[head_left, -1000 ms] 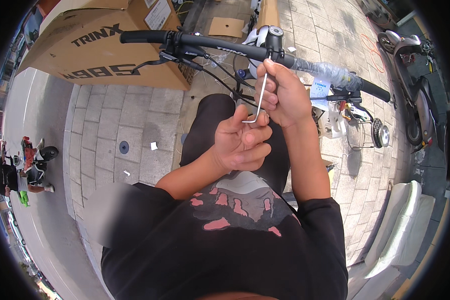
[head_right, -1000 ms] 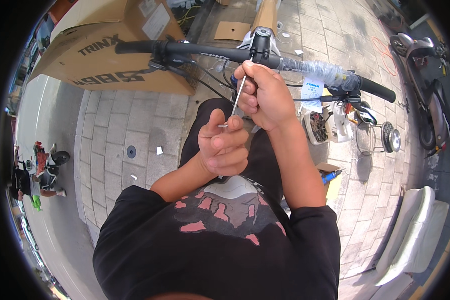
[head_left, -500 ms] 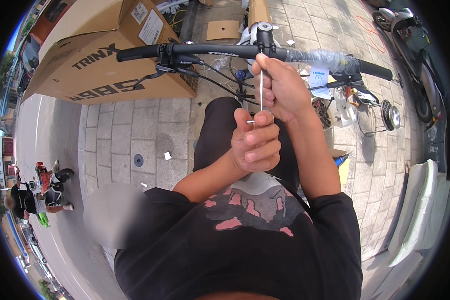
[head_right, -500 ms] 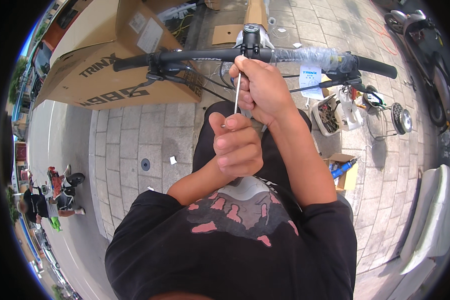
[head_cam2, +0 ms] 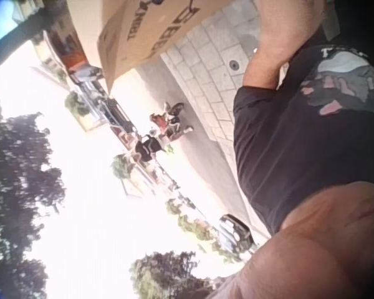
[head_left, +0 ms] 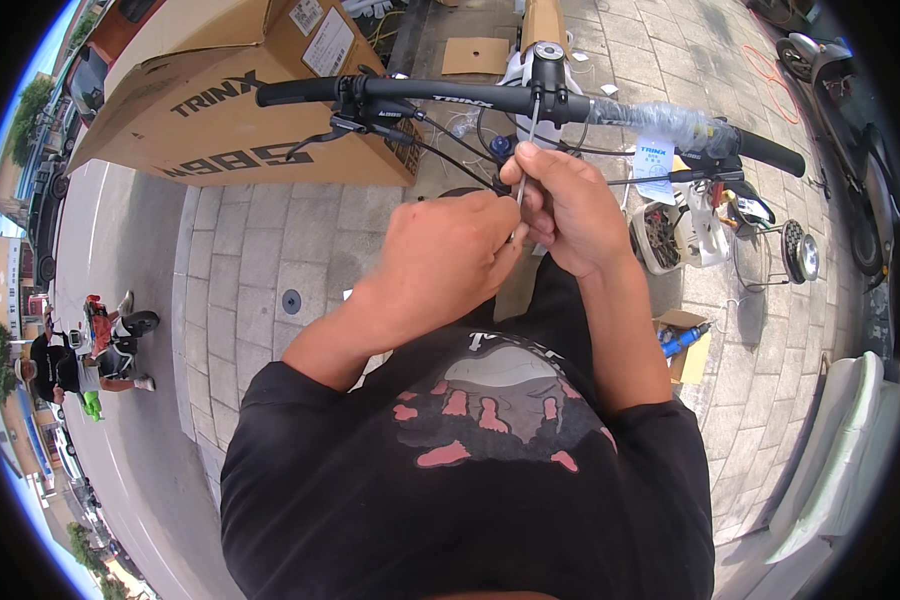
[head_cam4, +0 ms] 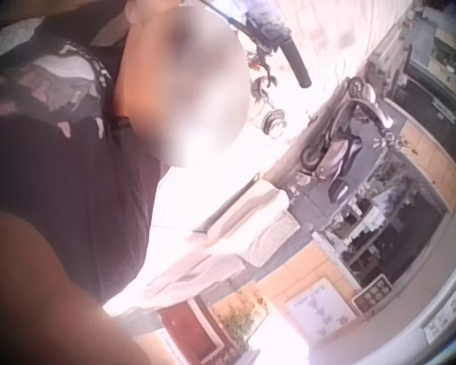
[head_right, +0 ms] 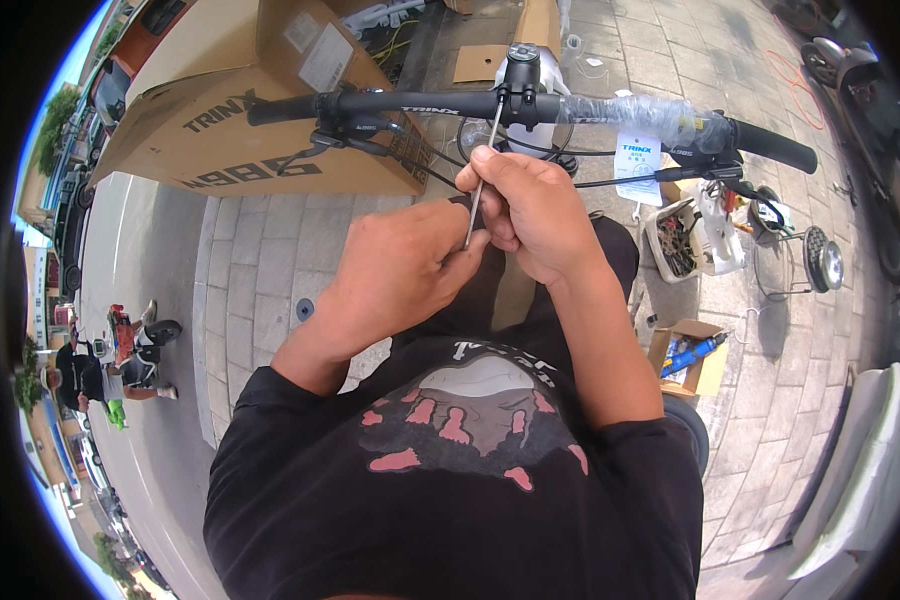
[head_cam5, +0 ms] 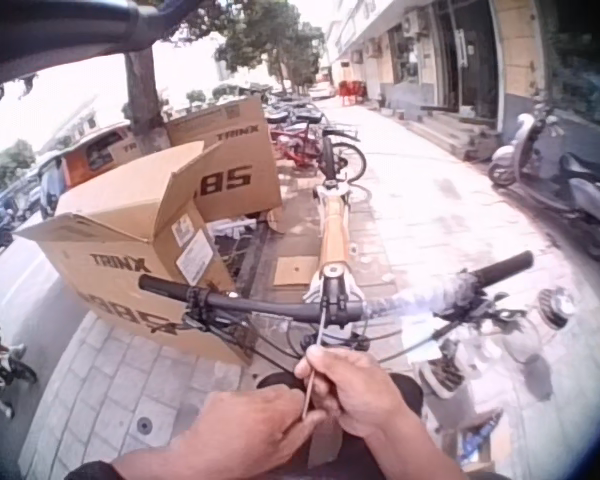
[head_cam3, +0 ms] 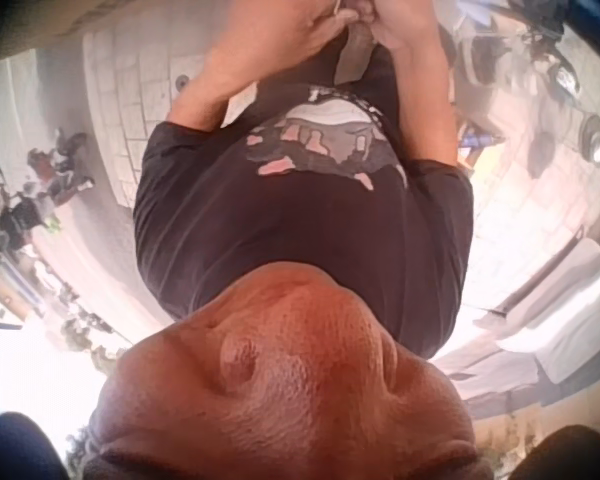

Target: The person is assembling a bicycle on a sidewalk. They use an Allen key to tighten bolts on the handlebars and adjust the brake cables.

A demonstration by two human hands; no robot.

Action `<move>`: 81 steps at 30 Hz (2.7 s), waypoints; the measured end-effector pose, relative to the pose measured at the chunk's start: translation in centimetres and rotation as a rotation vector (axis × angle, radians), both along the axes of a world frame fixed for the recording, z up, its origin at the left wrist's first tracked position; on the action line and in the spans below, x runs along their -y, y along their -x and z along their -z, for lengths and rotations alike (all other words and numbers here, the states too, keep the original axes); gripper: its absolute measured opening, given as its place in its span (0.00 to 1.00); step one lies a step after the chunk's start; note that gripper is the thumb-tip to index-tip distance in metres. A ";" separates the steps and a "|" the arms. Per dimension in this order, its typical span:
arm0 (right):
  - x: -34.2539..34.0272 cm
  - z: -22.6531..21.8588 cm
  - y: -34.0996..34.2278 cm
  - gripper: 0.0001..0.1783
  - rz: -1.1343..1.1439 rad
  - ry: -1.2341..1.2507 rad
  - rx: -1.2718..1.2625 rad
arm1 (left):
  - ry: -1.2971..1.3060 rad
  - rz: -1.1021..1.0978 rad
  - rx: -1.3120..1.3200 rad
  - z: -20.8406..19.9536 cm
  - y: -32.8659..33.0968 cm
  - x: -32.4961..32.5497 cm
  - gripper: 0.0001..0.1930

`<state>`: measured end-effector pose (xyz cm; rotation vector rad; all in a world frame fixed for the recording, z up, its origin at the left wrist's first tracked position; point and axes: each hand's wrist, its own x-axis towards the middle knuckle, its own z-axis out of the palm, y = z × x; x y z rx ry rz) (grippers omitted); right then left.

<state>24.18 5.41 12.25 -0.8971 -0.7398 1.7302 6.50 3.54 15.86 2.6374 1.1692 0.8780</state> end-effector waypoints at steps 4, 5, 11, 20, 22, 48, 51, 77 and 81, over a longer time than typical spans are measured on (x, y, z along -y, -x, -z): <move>-0.2 0.0 0.8 0.17 -0.020 0.018 -0.243 | 0.550 0.003 0.133 -1.3 1.9 0.8 0.27; -0.1 0.3 0.8 0.17 -0.003 0.022 -0.219 | 0.733 -0.029 0.272 -0.1 2.2 1.4 0.29; -0.5 1.4 -0.5 0.17 0.106 -0.015 -0.255 | 1.522 0.231 0.992 3.6 -1.2 2.8 0.29; -0.5 0.4 1.7 0.17 0.144 -0.009 -0.271 | 1.482 0.117 1.617 2.7 -3.6 4.9 0.22; -0.6 0.4 1.9 0.16 0.173 0.019 -0.311 | 1.237 0.027 1.431 1.7 -3.3 5.0 0.22; -0.9 -0.2 1.4 0.13 0.181 0.046 -0.346 | 1.302 0.149 1.272 2.2 -4.7 3.1 0.19; -0.8 0.1 1.8 0.13 0.287 0.072 -0.239 | 0.695 0.095 0.786 2.1 -3.2 2.6 0.16; 0.3 0.3 -0.1 0.16 0.135 -0.007 -0.229 | 1.686 0.414 1.448 3.3 -4.5 4.8 0.28; -0.2 1.2 -0.1 0.17 0.098 -0.034 -0.281 | 1.489 0.275 1.394 3.2 -4.3 3.5 0.21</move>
